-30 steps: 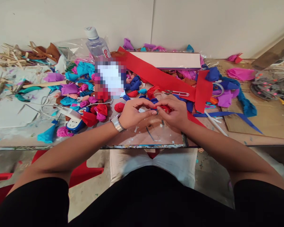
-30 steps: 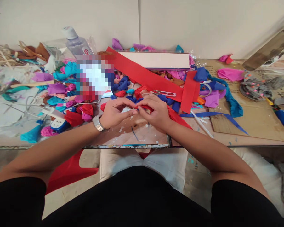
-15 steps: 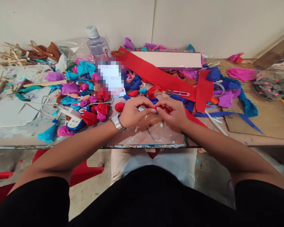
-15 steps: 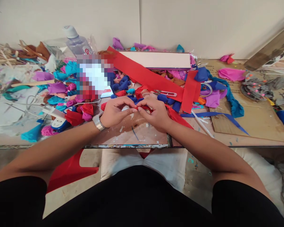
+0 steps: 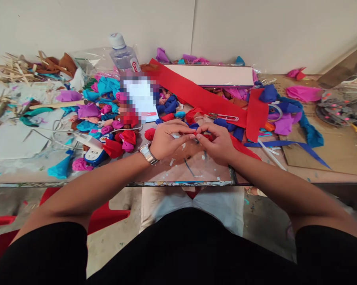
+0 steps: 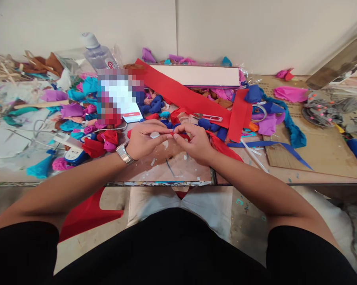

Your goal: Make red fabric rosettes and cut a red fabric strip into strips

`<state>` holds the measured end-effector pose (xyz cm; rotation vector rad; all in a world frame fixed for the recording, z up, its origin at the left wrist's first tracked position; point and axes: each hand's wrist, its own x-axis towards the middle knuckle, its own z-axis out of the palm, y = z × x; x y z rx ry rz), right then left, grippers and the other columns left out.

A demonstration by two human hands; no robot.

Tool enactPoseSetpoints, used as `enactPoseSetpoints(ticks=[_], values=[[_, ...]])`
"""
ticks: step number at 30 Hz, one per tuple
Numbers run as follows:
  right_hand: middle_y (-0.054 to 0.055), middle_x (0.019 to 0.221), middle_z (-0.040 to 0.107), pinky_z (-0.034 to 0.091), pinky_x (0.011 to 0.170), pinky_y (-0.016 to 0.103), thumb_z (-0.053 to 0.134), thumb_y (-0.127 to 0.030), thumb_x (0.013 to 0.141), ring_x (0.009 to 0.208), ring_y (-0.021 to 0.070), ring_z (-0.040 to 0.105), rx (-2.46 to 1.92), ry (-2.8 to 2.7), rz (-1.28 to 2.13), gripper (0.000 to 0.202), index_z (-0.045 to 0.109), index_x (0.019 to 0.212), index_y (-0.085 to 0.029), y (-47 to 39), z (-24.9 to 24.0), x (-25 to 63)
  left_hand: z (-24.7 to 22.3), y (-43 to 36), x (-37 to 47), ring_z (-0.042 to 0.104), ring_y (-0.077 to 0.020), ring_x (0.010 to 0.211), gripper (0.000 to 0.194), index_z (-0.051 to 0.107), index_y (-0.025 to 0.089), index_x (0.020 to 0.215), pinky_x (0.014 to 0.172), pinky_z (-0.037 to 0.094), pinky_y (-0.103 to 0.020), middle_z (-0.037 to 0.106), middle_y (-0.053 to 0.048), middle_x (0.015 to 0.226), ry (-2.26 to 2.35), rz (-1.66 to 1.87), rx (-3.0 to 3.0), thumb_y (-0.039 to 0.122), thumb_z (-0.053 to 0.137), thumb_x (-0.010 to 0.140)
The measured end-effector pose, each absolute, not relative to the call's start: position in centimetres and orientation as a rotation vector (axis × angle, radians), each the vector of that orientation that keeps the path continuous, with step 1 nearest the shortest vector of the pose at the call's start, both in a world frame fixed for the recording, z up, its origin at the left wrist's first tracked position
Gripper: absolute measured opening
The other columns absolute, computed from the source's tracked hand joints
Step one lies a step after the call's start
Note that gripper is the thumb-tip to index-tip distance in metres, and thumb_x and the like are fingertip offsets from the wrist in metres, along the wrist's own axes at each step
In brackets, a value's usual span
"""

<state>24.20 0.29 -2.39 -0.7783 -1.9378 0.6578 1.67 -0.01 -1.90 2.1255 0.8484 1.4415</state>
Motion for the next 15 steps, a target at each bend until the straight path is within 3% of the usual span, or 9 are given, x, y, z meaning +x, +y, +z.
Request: enactPoseSetpoints(ticks=[10, 15], values=[[0.003, 0.090, 0.078, 0.055, 0.079, 0.033, 0.068, -0.032, 0.101, 0.082, 0.0187, 0.071, -0.766, -1.941, 0.509, 0.011, 0.071, 0.093, -0.023, 0.09, -2.29, 24.00, -1.58, -0.58, 1.97, 0.076, -0.0162, 0.082, 0.015, 0.087, 0.022, 0.096, 0.075, 0.060, -0.029, 0.084, -0.006, 0.092, 0.871, 1.453, 2.115, 0.037, 0.084, 0.096], [0.003, 0.092, 0.082, 0.059, 0.086, 0.037, 0.072, -0.033, 0.100, 0.085, 0.0202, 0.074, -0.755, -1.943, 0.406, 0.009, 0.074, 0.095, -0.026, -0.06, -2.08, 24.03, -1.62, -0.56, 1.80, 0.077, -0.0168, 0.085, 0.014, 0.088, 0.023, 0.101, 0.077, 0.061, -0.030, 0.084, -0.007, 0.095, 0.862, 1.454, 2.152, 0.036, 0.083, 0.097]])
